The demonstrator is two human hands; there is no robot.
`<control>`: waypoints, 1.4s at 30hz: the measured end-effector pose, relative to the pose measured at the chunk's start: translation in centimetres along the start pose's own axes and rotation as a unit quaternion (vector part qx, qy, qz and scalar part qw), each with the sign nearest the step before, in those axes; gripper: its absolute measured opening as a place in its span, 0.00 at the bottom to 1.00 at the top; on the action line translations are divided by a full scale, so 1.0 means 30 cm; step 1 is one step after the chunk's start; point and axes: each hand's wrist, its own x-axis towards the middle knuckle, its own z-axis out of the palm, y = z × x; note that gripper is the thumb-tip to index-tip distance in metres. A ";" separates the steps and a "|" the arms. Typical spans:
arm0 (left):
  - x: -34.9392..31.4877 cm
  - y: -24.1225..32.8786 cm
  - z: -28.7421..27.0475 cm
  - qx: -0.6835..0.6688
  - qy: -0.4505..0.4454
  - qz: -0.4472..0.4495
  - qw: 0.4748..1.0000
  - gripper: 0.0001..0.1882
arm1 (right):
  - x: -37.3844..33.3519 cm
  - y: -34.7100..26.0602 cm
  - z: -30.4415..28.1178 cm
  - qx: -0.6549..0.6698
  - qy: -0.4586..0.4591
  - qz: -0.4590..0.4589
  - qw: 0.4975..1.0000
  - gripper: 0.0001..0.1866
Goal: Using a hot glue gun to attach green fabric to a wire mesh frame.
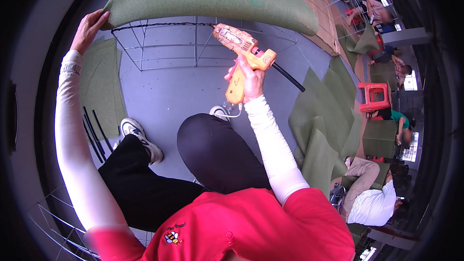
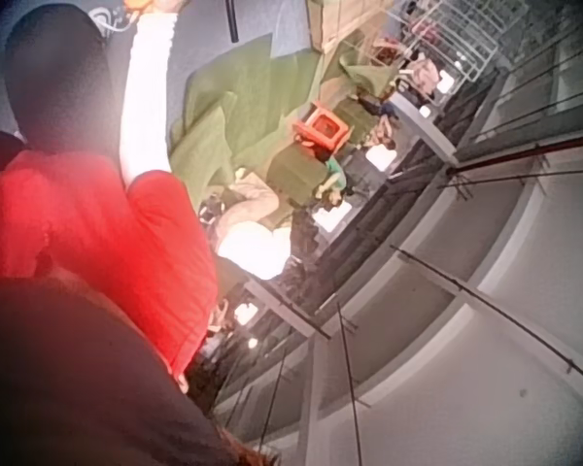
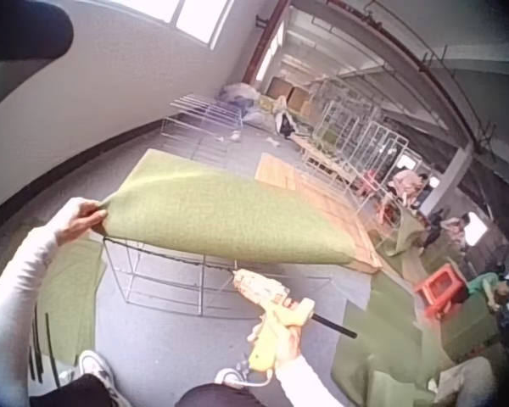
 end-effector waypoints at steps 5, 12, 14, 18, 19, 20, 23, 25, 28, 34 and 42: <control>-0.005 0.011 -0.008 -0.003 0.004 0.002 1.000 0.26 | -0.009 -0.020 -0.021 -0.004 0.008 -0.004 1.000 0.17; 0.000 0.008 0.011 0.000 0.001 0.003 1.000 0.26 | -0.014 -0.011 -0.017 -0.021 0.004 -0.016 1.000 0.16; -0.019 0.008 -0.016 0.009 0.004 -0.004 1.000 0.26 | -0.020 -0.011 0.012 -0.001 0.005 0.006 1.000 0.16; -0.013 0.008 0.004 -0.008 0.002 0.000 1.000 0.26 | -0.018 -0.009 -0.027 -0.008 0.013 -0.004 1.000 0.16; -0.014 0.005 0.003 -0.007 0.006 0.003 1.000 0.26 | -0.017 -0.010 -0.032 -0.006 0.013 -0.001 1.000 0.16; -0.014 0.002 0.003 -0.008 0.006 0.003 1.000 0.26 | -0.016 -0.010 -0.035 -0.005 0.013 0.002 1.000 0.16; -0.019 -0.004 -0.016 -0.014 0.004 0.005 1.000 0.25 | -0.022 -0.012 -0.018 -0.010 0.006 0.005 1.000 0.16; -0.021 -0.004 -0.027 0.000 -0.005 0.000 1.000 0.25 | -0.025 -0.004 -0.001 -0.013 0.001 0.007 1.000 0.16; -0.020 -0.002 -0.015 0.012 0.012 0.007 1.000 0.25 | -0.027 0.011 0.011 -0.011 0.001 0.003 1.000 0.16; -0.013 0.001 -0.015 0.003 0.003 0.006 1.000 0.26 | -0.018 0.012 0.011 0.007 0.003 -0.002 1.000 0.15; -0.019 -0.008 -0.016 -0.008 0.014 0.011 1.000 0.26 | -0.014 0.016 0.062 0.012 -0.010 0.005 1.000 0.15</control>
